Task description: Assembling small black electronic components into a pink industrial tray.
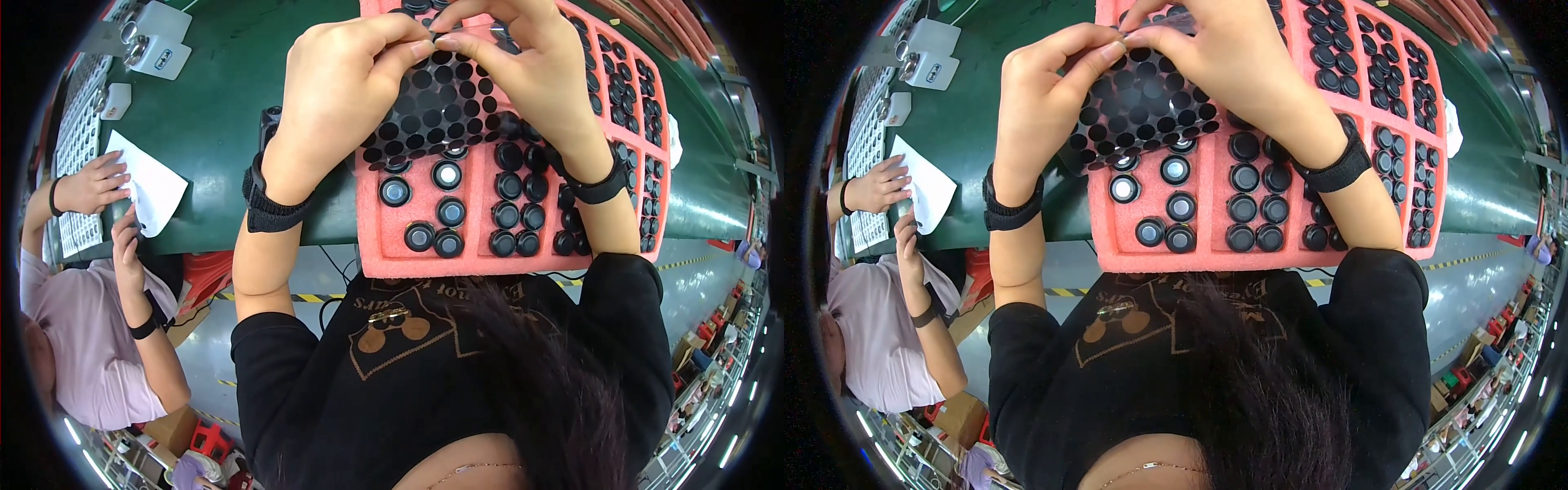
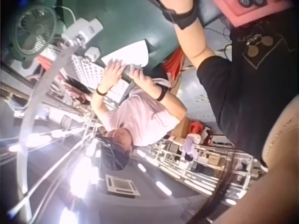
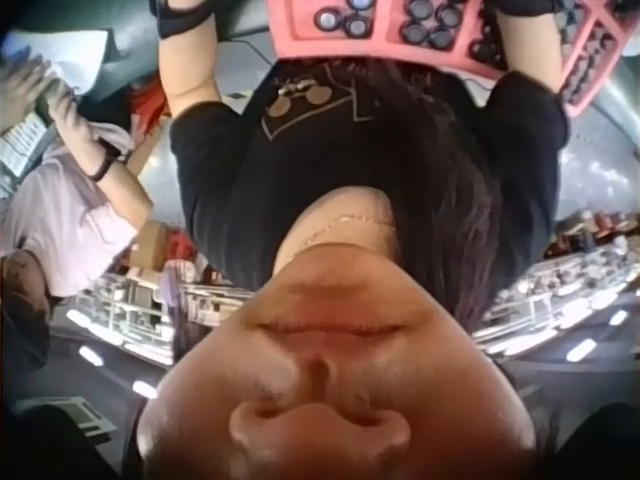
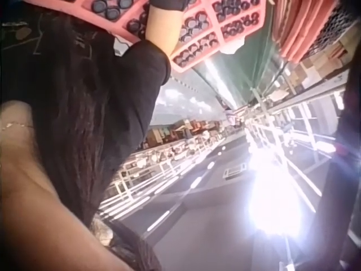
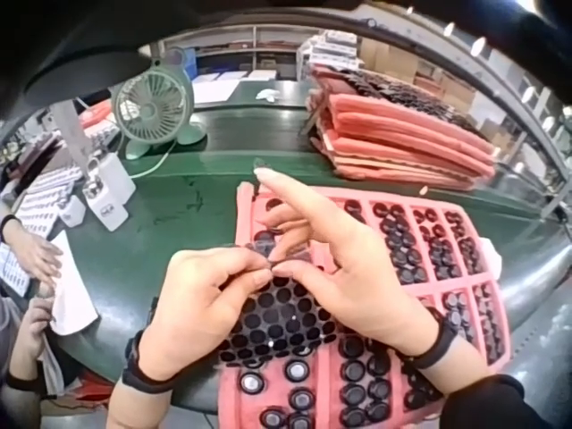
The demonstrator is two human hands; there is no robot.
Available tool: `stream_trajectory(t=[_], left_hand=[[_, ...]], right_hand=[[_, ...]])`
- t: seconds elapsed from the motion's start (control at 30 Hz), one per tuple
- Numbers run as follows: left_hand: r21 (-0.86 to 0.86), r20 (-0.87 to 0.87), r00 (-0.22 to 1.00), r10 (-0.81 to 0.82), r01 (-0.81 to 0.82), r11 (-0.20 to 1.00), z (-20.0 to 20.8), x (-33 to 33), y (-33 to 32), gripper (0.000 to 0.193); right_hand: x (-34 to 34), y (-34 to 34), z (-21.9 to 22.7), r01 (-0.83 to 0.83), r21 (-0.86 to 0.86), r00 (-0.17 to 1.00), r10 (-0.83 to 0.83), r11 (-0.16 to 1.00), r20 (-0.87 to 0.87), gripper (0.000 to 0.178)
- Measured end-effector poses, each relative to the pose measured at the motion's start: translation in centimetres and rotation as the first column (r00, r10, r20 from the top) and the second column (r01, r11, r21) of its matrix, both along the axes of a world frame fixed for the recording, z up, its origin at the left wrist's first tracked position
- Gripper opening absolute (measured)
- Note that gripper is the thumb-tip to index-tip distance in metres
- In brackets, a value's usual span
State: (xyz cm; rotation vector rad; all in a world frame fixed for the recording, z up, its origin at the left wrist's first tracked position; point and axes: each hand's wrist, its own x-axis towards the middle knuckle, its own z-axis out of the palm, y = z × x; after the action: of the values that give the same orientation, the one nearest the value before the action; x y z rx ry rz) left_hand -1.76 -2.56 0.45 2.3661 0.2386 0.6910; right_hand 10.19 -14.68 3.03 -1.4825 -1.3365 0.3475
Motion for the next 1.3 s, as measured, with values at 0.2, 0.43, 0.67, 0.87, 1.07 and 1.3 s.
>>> stream_trajectory(t=[0.2,0.43,0.67,0.87,1.07,1.3], left_hand=[[-0.223,-0.027,0.997,-0.069,0.061,0.973,-0.1,-0.1,0.5,0.015],[-0.532,-0.209,0.968,-0.139,0.006,0.847,2.3,-0.3,0.5,0.011],[-0.292,-0.139,0.918,0.372,-0.397,0.87,1.6,-1.0,4.5,0.015],[-0.15,-0.01,0.765,0.644,-0.638,0.755,0.5,-3.5,10.7,0.021],[-0.139,0.043,0.648,0.76,-0.75,0.647,-0.9,-5.4,15.2,0.035],[-0.252,0.038,0.719,0.694,-0.665,0.703,-1.9,-6.3,17.5,0.027]], right_hand=[[-0.1,-0.2,0.1,0.011,-0.019,0.999,-0.012,1.0,-0.049,0.07],[1.2,1.9,-2.3,-0.261,0.481,0.965,0.219,0.837,0.143,0.076],[-1.5,-2.1,1.1,-0.012,0.202,0.904,0.097,0.979,-0.417,0.083],[0.6,-4.1,-1.3,-0.304,-0.256,0.699,0.032,0.918,-0.715,0.083],[1.7,-3.5,-7.3,-0.412,-0.096,0.742,0.272,0.906,-0.613,0.085],[2.3,-2.9,-10.1,-0.611,0.284,0.704,0.671,0.739,-0.232,0.086]])
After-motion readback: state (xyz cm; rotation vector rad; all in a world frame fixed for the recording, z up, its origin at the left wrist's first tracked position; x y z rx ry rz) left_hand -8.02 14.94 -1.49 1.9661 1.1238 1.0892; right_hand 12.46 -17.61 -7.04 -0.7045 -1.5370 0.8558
